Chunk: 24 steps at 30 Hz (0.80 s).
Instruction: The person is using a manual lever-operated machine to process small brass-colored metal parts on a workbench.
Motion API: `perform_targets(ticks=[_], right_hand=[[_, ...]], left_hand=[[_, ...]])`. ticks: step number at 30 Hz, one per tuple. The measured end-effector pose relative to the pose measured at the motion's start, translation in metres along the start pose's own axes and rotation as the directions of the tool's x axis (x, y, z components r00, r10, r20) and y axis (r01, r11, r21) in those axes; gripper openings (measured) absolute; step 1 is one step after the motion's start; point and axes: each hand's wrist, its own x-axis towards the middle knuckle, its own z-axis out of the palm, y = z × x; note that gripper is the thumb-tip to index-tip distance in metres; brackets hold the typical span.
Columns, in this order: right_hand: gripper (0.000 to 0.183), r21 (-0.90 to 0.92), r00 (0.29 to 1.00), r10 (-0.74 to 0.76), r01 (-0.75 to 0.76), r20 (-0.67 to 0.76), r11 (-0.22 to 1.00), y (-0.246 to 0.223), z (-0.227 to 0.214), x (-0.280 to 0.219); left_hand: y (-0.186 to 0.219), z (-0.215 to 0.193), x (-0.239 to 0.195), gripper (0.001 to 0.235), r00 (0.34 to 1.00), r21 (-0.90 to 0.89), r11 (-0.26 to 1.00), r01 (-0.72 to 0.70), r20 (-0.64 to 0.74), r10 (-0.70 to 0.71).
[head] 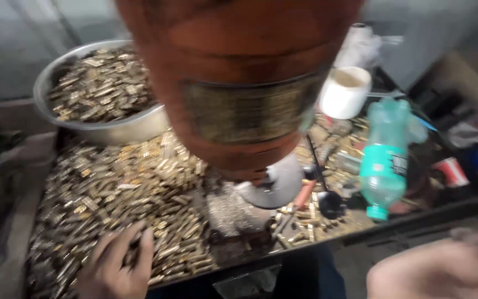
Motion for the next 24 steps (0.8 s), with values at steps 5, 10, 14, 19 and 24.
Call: perform_targets(ticks=[5,10,14,19,24], right_hand=[[0.064,0.035,0.999,0.039,-0.040,0.038,0.999,0.025,0.056,0.105],[0.083,-0.065,0.993,0.084,-0.078,0.084,0.995,0.036,0.056,0.111],[0.093,-0.126,0.986,0.078,-0.060,0.145,0.990,0.042,0.057,0.107],[0.100,-0.262,0.980,0.099,-0.051,0.172,0.964,0.048,0.049,0.106],[0.103,-0.169,0.958,0.096,-0.051,0.272,0.984,0.048,0.037,0.109]], left_hand=[[0.010,-0.010,0.036,0.022,0.995,-0.101,0.991,-0.086,0.042,0.091],[0.017,0.014,0.082,0.020,0.947,-0.154,0.952,-0.266,0.142,0.288],[0.004,0.067,0.099,0.017,0.818,0.120,0.945,-0.304,0.541,0.194],[0.002,0.094,0.103,0.022,0.774,0.106,0.965,-0.241,0.621,0.125],[-0.003,0.092,0.099,0.023,0.821,0.171,0.925,-0.339,0.534,0.202]])
